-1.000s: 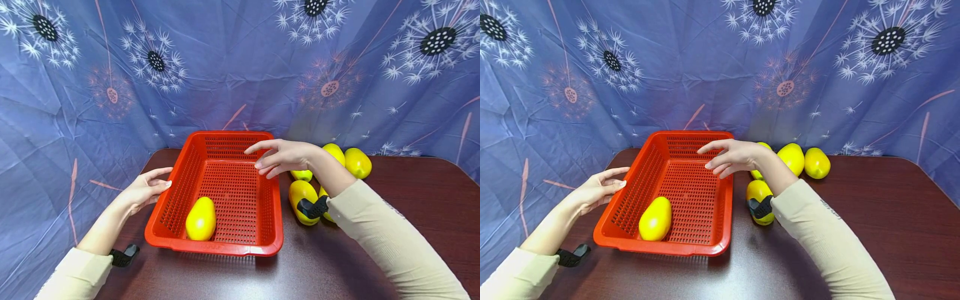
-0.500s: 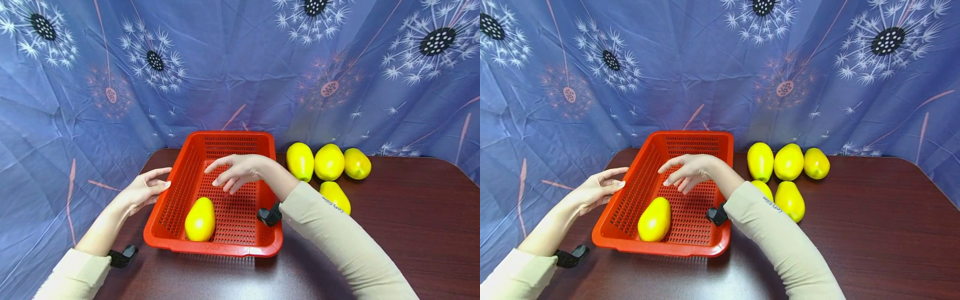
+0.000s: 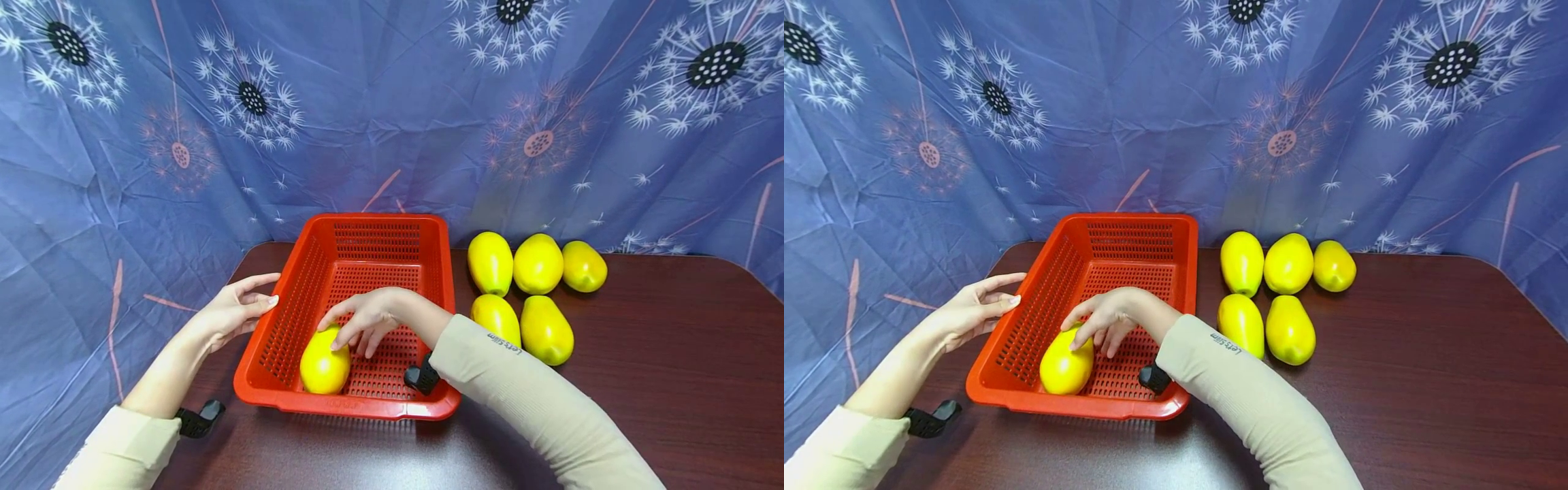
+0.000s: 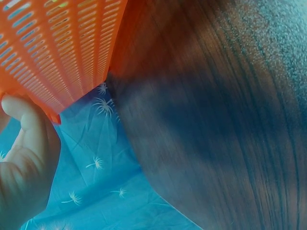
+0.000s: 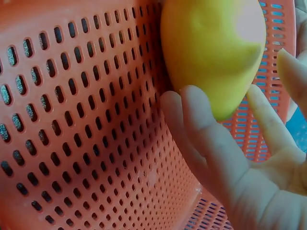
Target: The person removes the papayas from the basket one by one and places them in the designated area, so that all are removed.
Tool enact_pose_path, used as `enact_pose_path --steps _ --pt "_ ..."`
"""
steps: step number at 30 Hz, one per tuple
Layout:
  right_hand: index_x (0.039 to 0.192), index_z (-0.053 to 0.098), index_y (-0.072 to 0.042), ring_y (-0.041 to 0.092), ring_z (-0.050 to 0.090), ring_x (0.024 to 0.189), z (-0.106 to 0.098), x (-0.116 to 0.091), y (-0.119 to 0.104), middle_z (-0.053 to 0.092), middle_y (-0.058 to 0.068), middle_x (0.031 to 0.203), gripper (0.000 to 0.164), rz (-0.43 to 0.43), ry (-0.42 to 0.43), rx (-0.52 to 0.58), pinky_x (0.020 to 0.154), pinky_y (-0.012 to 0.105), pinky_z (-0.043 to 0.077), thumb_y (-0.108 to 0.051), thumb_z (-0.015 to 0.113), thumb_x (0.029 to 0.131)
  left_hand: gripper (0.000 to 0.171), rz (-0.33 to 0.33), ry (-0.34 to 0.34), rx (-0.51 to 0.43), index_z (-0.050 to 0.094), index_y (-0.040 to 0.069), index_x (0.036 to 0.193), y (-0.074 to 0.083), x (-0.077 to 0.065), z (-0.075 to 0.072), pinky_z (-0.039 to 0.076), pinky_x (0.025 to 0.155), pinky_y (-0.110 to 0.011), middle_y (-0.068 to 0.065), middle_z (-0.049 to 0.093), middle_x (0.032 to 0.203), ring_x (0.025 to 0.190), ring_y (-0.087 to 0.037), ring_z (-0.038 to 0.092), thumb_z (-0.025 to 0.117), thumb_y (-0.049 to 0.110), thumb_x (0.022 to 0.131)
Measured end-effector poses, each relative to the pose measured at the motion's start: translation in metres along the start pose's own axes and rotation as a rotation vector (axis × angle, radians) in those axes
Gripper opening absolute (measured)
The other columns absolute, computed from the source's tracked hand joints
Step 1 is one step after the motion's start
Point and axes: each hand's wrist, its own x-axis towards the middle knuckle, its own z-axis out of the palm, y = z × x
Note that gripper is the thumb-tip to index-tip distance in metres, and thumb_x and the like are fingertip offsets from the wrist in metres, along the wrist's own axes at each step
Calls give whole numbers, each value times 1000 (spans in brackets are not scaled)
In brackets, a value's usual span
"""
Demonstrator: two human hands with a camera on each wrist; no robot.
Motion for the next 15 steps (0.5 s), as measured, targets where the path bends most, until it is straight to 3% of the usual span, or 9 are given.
enact_pose_path --steps 7,12,15 --pt "130 52 -19 29 55 75 5 7 4 47 6 116 48 -61 -34 16 61 31 53 -10 67 85 63 -8 0 -16 23 0 145 -1 0 1 54 71 -29 1 67 88 77 -13 66 57 7 92" --pt "131 51 -19 25 51 65 13 14 2 44 4 117 49 -90 -53 7 57 30 51 -8 66 86 63 -5 5 -8 23 0 145 -1 0 1 54 71 -29 1 66 89 77 -13 66 57 7 92" --pt "133 50 -19 23 53 69 18 18 1 44 3 117 51 -105 -62 -10 56 30 51 -9 67 86 62 0 9 -1 23 0 145 -1 1 1 54 71 -29 1 66 89 78 -12 65 57 8 93"
